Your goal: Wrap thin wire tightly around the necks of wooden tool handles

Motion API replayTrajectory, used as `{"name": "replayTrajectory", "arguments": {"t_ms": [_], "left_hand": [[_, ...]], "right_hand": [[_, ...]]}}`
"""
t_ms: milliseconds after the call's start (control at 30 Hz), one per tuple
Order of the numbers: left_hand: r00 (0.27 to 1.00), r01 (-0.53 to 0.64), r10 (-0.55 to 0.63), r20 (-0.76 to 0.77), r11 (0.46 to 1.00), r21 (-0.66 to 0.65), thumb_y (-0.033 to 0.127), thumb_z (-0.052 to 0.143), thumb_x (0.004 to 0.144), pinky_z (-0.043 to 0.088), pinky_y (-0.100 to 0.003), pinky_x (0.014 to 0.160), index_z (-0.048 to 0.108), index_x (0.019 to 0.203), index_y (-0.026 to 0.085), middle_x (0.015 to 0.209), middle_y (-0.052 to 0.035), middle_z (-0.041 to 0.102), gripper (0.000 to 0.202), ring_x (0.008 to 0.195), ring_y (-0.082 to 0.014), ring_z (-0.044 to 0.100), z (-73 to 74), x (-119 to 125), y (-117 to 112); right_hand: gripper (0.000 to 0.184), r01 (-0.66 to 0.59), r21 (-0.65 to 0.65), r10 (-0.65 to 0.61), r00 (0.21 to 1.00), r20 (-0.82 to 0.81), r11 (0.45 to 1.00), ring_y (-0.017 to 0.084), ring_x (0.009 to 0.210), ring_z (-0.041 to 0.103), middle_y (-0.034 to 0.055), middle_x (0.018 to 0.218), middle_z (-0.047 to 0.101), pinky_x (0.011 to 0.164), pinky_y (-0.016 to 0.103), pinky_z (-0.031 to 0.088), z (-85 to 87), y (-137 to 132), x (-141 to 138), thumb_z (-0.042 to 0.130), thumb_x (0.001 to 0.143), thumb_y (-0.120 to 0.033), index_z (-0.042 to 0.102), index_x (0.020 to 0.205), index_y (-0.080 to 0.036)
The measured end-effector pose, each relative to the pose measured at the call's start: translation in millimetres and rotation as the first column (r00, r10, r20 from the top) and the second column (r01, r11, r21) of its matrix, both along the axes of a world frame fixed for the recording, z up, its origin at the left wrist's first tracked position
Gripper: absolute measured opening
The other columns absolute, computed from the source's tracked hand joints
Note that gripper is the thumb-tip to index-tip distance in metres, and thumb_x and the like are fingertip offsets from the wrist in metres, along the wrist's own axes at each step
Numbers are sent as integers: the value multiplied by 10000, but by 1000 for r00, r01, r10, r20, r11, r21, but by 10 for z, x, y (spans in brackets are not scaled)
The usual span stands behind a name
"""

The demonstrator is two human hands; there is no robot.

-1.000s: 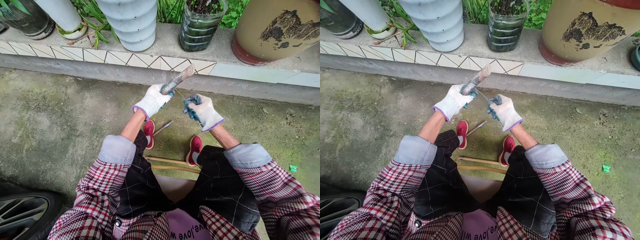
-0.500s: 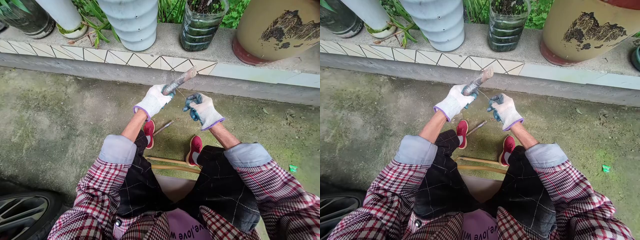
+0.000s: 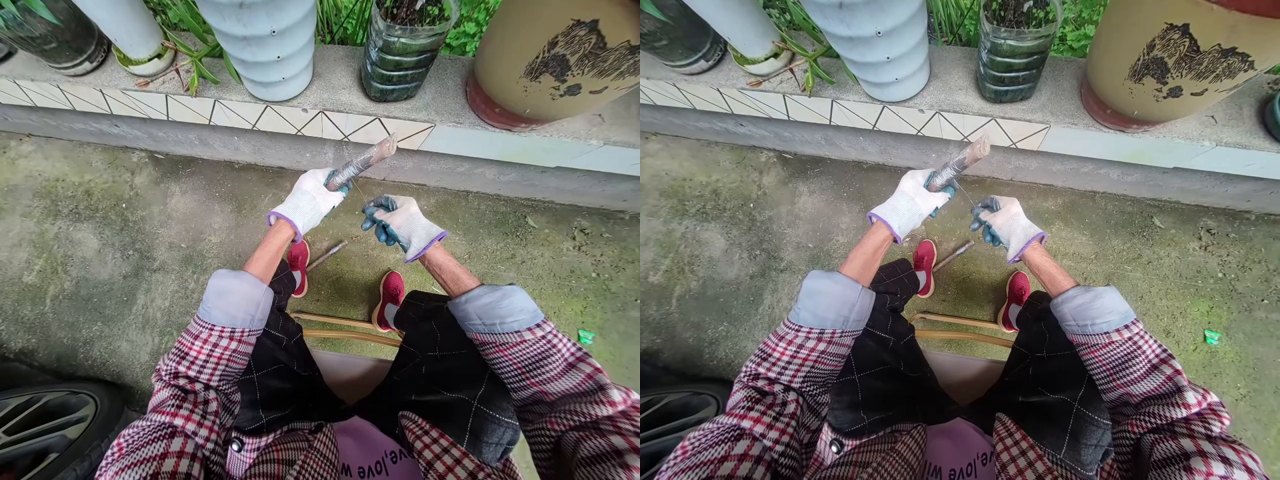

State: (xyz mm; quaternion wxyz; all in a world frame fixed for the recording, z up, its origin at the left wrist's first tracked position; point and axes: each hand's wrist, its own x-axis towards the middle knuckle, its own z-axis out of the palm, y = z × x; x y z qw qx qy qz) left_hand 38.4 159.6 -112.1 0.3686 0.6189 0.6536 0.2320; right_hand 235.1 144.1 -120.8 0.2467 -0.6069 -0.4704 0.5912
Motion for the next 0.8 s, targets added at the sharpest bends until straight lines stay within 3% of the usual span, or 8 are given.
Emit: {"name": "replayTrajectory", "arguments": {"t_ms": [167,333,500,633,800], "left_hand": [[1000,-9,8,-18,1000,-10,260,651,867,494,-262,667,680,929,170,740,-19,599,113,783,-180,623,26,-7,-21],[998,-50,51,40,998,-34,244,647,882,518,-267,655,693,983,166,746,-17,592,136,713,-157,598,29,0,-25],[992,-110,115,52,990,-87,237,623,911,509,-268,633,690,1004,166,745,-17,586,135,618,-125,538,-53,-38,7],[976,27,-41,-214,997,-70,251,618,886,517,-324,715,714,951,206,762,-43,644,125,690,-200,633,-125,-112,5],[808,214,-264,-527,964,-155,210,526,891,520,-411,815,745,949,228,902,-137,732,227,900,-326,707,-160,59,-131]], "right_hand": [[180,17,-12,-17,999,43,1000,100,363,462,72,690,744,303,241,285,-14,5,-11,701,881,-192,596,735,-205],[234,8,60,-14,996,85,998,109,379,461,29,578,667,321,242,271,-53,17,9,695,853,-161,566,670,-228],[246,-124,315,65,979,191,941,121,457,450,-9,534,578,418,256,347,-69,-68,47,679,855,-202,542,654,-241],[203,-300,464,139,926,351,834,138,556,453,-24,583,518,529,271,381,71,-224,55,651,869,-250,537,702,-245],[54,-435,513,116,834,540,740,163,624,468,-8,633,510,620,292,398,237,-206,154,623,858,-243,606,807,-240]]}}
